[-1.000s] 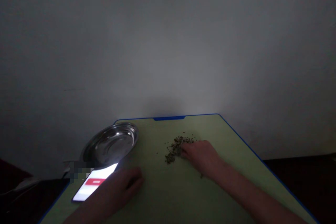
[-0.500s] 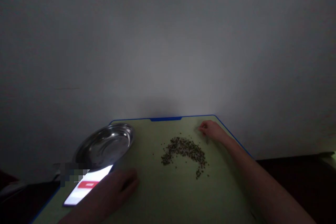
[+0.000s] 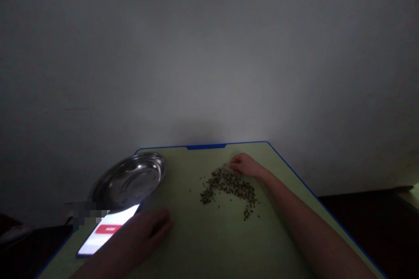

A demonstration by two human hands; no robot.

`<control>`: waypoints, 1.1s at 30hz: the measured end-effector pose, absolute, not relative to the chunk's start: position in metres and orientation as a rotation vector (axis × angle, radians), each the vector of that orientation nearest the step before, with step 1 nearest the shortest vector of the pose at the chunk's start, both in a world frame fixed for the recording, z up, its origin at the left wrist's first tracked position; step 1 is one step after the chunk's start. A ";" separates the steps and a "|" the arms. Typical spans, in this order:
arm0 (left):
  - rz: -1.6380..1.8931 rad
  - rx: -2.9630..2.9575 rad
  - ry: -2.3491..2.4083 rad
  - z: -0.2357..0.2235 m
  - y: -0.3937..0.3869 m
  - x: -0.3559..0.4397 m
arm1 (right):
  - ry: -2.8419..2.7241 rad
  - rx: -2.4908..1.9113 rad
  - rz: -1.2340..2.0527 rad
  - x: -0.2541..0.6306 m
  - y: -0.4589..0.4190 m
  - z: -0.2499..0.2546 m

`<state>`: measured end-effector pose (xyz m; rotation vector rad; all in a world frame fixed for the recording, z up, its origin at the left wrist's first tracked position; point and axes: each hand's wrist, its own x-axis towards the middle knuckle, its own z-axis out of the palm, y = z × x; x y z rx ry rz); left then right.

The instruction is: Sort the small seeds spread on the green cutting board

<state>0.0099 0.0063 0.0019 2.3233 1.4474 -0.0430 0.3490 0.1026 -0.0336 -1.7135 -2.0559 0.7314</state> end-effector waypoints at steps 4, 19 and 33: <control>-0.044 2.325 1.437 0.003 0.005 0.010 | -2.053 -1.648 0.788 0.344 0.097 -0.030; 0.017 2.371 1.436 0.002 0.004 0.010 | -2.051 -1.620 0.778 0.292 0.046 -0.019; 0.038 2.434 1.395 -0.002 0.004 0.008 | -2.140 -1.641 0.628 0.289 0.012 -0.001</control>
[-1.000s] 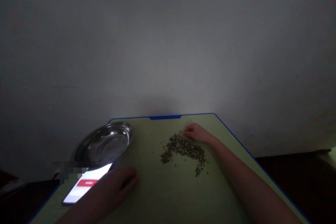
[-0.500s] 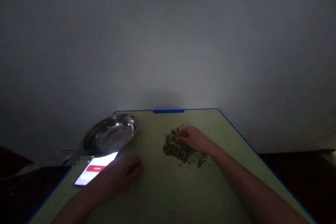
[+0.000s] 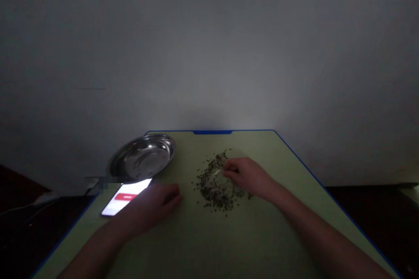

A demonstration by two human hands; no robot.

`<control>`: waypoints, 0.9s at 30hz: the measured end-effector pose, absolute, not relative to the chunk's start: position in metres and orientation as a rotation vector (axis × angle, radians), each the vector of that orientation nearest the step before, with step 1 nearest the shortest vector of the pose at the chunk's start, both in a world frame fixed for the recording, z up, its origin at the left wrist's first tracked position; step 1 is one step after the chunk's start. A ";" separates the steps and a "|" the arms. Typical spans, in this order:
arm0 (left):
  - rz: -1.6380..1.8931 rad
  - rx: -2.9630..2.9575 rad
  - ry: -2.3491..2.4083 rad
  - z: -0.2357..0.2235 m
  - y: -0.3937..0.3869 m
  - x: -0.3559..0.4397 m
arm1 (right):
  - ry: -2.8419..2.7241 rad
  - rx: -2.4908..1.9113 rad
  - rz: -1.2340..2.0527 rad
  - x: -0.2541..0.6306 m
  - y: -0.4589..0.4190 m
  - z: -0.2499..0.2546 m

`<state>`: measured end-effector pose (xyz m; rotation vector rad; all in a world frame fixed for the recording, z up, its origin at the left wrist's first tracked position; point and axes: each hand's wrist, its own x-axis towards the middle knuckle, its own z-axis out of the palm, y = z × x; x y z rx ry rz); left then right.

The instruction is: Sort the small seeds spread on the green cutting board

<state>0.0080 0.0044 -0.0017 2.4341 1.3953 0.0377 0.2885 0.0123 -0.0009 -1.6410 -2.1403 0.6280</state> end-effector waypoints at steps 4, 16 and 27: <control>0.031 2.421 1.389 -0.002 0.004 0.008 | -2.125 -1.654 0.636 0.301 -0.003 0.000; 0.060 2.436 1.386 -0.002 0.003 0.010 | -2.155 -1.730 0.829 0.329 -0.042 -0.019; 0.069 2.437 1.373 -0.001 0.003 0.009 | -2.155 -1.707 0.828 0.306 -0.044 -0.018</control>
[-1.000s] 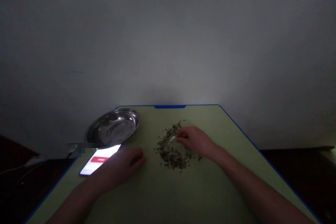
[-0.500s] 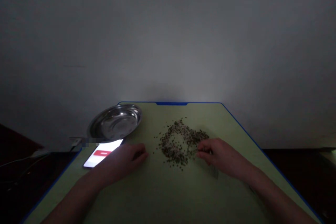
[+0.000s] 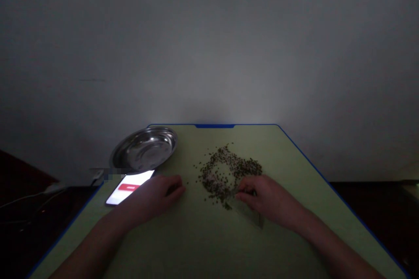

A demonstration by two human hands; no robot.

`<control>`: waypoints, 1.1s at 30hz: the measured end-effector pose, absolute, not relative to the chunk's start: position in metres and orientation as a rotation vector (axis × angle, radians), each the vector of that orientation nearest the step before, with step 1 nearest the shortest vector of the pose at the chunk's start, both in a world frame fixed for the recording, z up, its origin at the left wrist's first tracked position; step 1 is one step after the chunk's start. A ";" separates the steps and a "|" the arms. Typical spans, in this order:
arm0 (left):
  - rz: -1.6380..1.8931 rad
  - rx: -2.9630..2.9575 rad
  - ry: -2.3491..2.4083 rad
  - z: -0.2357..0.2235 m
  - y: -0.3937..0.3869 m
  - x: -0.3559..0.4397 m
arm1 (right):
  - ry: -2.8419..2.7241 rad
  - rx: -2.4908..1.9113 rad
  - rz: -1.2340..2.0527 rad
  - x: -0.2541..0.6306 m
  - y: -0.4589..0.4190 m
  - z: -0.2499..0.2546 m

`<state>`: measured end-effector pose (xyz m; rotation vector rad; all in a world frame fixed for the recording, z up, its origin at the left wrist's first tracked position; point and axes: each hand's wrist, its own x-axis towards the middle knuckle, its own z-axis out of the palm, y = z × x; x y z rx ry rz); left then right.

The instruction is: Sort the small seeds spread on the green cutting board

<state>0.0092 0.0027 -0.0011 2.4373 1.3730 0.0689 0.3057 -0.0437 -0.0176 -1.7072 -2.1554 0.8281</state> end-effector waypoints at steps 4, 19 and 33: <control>0.054 2.443 1.375 -0.001 0.002 0.009 | -2.191 -1.743 0.776 0.310 -0.045 -0.016; 0.031 2.449 1.384 -0.001 0.003 0.009 | -2.178 -1.738 0.813 0.302 -0.048 -0.019; 0.023 2.458 1.378 0.000 0.003 0.010 | -2.252 -1.736 0.775 0.303 -0.056 -0.018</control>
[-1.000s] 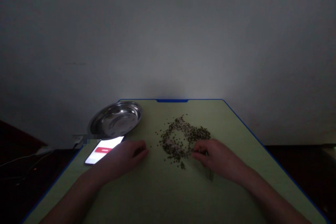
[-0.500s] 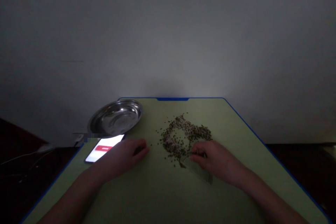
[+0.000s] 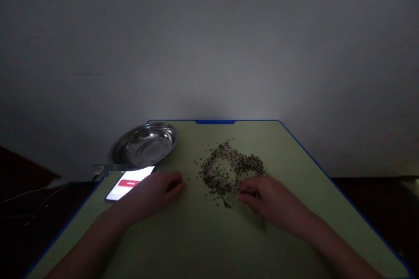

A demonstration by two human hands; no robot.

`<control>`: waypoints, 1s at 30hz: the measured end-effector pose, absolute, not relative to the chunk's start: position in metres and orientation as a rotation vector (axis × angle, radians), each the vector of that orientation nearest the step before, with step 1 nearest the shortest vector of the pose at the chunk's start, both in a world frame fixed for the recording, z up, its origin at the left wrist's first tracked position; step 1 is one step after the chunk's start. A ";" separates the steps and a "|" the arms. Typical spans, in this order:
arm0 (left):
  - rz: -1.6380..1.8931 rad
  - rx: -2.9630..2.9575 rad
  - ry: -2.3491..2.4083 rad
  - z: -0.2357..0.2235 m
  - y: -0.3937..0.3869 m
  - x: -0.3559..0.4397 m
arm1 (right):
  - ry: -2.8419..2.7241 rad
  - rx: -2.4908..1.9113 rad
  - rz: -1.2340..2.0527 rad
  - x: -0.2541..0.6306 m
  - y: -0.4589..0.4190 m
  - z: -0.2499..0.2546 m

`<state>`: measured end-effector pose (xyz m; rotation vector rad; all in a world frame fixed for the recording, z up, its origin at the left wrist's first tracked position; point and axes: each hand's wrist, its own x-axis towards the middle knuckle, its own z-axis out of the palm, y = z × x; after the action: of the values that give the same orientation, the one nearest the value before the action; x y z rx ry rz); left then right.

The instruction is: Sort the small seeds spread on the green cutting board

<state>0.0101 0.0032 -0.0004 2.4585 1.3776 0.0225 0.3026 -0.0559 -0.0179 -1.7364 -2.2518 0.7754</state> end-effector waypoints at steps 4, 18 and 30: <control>0.011 2.468 1.371 -0.001 0.004 0.010 | -2.243 -1.747 0.785 0.296 -0.059 -0.013; 0.025 2.467 1.375 -0.001 0.004 0.010 | -2.201 -1.839 0.677 0.301 -0.061 -0.008; 0.036 2.466 1.365 -0.003 0.006 0.009 | -2.151 -1.803 0.616 0.308 -0.059 -0.016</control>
<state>0.0093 0.0058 -0.0034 2.4658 1.3651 0.0365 0.3080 -0.0592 -0.0161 -1.8029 -2.1514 0.6158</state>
